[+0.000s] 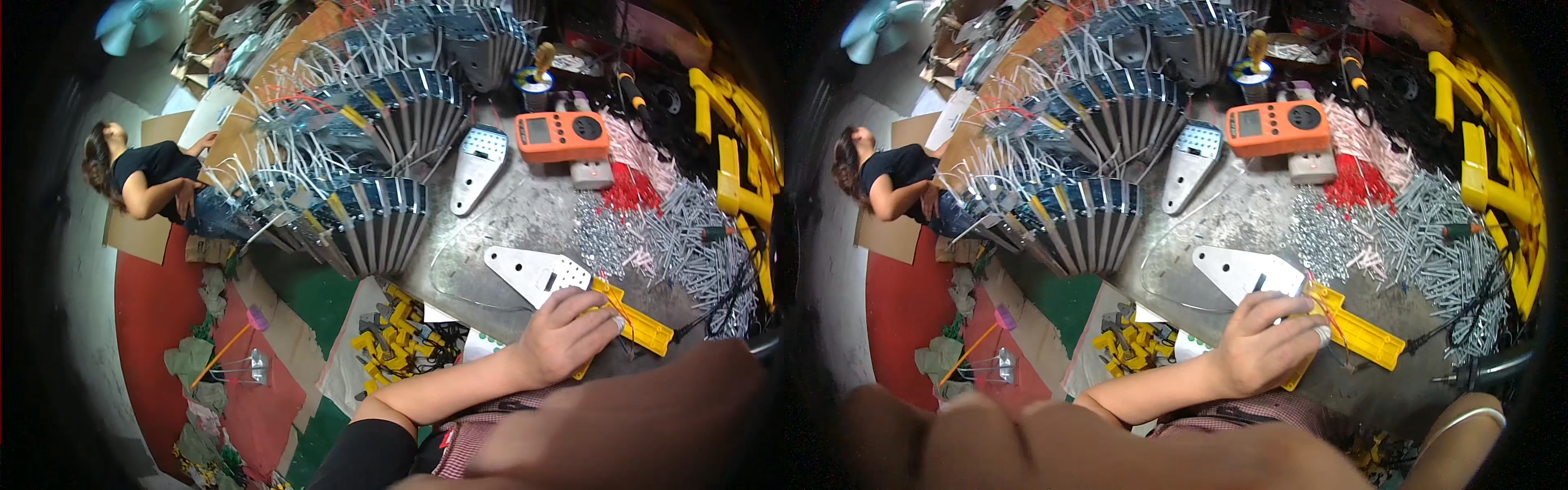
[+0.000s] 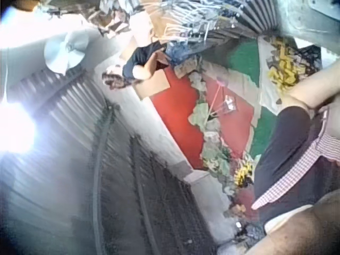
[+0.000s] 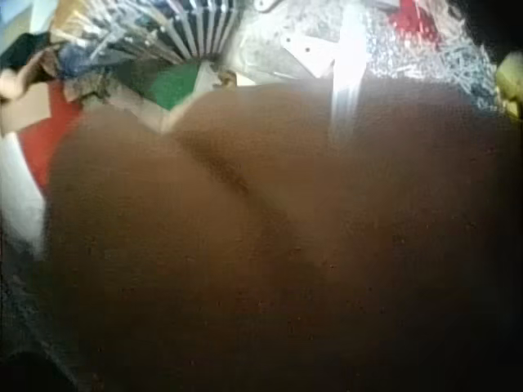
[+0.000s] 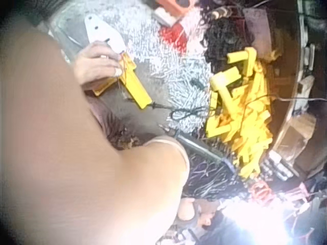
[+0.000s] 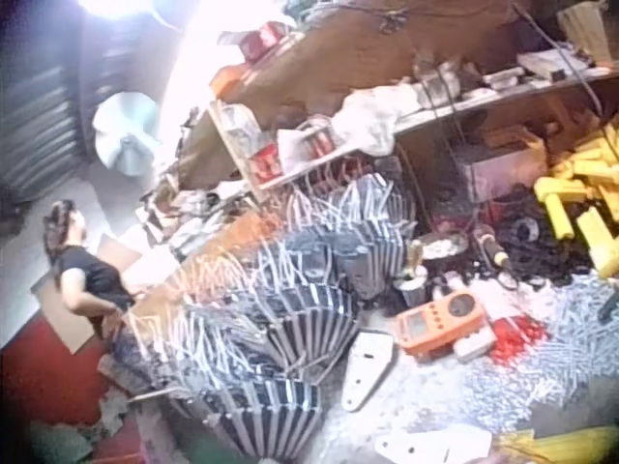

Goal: The person assembles wires and metal plates into a yellow plastic housing at a workbench, soldering the connections with a soldering iron and securing them with screws using an electric screwdriver.

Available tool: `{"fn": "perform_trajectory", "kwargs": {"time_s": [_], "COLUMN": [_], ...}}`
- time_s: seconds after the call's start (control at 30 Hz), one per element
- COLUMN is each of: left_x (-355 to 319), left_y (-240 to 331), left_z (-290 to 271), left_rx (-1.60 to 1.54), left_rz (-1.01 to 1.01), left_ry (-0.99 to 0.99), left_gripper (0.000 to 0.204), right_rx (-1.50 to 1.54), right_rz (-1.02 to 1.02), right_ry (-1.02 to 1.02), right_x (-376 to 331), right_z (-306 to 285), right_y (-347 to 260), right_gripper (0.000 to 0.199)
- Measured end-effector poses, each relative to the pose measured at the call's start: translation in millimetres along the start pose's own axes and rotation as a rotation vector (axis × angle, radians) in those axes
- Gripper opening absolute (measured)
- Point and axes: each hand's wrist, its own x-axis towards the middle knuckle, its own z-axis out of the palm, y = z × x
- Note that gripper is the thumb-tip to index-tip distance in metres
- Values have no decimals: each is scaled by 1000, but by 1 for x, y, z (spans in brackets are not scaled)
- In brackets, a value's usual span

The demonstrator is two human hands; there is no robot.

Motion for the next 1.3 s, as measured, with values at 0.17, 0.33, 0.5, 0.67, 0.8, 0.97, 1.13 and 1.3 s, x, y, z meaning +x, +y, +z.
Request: {"fn": "perform_trajectory", "kwargs": {"time_s": [0.17,0.33,0.5,0.67,0.8,0.97,1.13,1.3], "left_x": [-1,7,-2,-5,0,0,-3,6], "left_y": [-2,-3,-2,3,-5,-8,-2,-2], "left_z": [-1,-1,4,-2,-4,1,8,6], "left_rx": [4,2,0,32,21,66,48,-94], "left_rz": [-9,8,-17,-32,12,39,65,100], "left_ry": [21,26,12,-16,0,20,72,28], "left_gripper": [27,28,33,35,35,30,26,25], "right_rx": [-149,-344,-608,-614,-624,-1071,-1124,-1091], "right_rz": [-102,-182,-303,-470,-459,-295,127,537], "right_ry": [-99,-148,-223,-434,-1318,20,-356,162], "right_x": [17,25,37,37,81,21,0,-87], "right_z": [2,-3,-13,23,11,9,-11,-55], "right_y": [-8,-21,-35,-42,-59,-43,-85,-54], "right_gripper": [14,14,15,25,32,30,30,31]}}
